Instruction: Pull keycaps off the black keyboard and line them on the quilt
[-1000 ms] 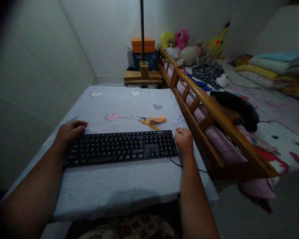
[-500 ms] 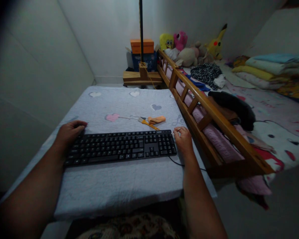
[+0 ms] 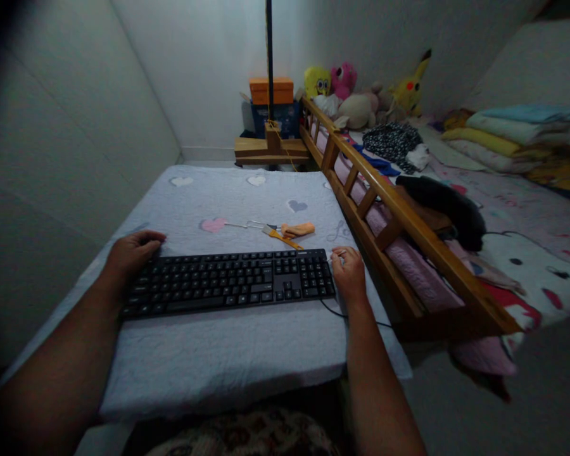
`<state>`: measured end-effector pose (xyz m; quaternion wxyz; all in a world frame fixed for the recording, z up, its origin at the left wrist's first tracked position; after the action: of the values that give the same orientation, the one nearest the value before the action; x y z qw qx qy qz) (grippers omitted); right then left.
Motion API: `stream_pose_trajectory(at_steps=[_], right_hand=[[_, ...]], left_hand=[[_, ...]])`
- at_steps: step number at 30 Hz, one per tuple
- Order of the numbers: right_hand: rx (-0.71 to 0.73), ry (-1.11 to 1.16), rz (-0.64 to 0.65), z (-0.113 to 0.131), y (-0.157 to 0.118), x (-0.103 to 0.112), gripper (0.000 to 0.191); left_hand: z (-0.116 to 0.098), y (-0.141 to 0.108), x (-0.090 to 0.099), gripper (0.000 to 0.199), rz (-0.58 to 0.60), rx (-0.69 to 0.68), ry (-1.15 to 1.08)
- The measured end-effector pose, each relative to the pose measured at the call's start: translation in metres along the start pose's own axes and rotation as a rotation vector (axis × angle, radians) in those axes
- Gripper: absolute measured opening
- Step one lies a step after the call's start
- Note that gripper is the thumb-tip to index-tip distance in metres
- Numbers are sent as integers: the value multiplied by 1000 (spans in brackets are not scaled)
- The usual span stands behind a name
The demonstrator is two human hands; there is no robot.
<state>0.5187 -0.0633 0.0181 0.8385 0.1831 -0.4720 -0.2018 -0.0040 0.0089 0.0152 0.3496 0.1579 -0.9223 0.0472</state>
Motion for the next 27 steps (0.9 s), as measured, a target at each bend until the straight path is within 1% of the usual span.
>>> stream_pose_trajectory(at_steps=[12, 17, 21, 27], right_hand=[[-34, 29, 4, 1, -3, 0, 20], [-26, 47, 2, 4, -3, 2, 19], [-28, 56, 15, 5, -3, 3, 17], [-1, 56, 39, 7, -4, 0, 19]], left_hand=[[6, 3, -1, 48, -2, -37, -8], [3, 2, 0, 47, 4, -23, 9], [0, 1, 1, 46, 8, -39, -9], [-1, -1, 1, 46, 6, -22, -14]])
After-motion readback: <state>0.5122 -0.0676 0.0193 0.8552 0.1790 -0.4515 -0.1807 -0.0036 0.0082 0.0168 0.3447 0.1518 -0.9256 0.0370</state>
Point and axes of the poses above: each hand's wrist, its own y-axis towards the middle knuckle, its own x-axis out of the back of the hand, z = x × y, the point moved 3 cm from there along y, towards the middle knuckle, and after that the axes turned 10 degrees about -y, right-handed, at the moved point
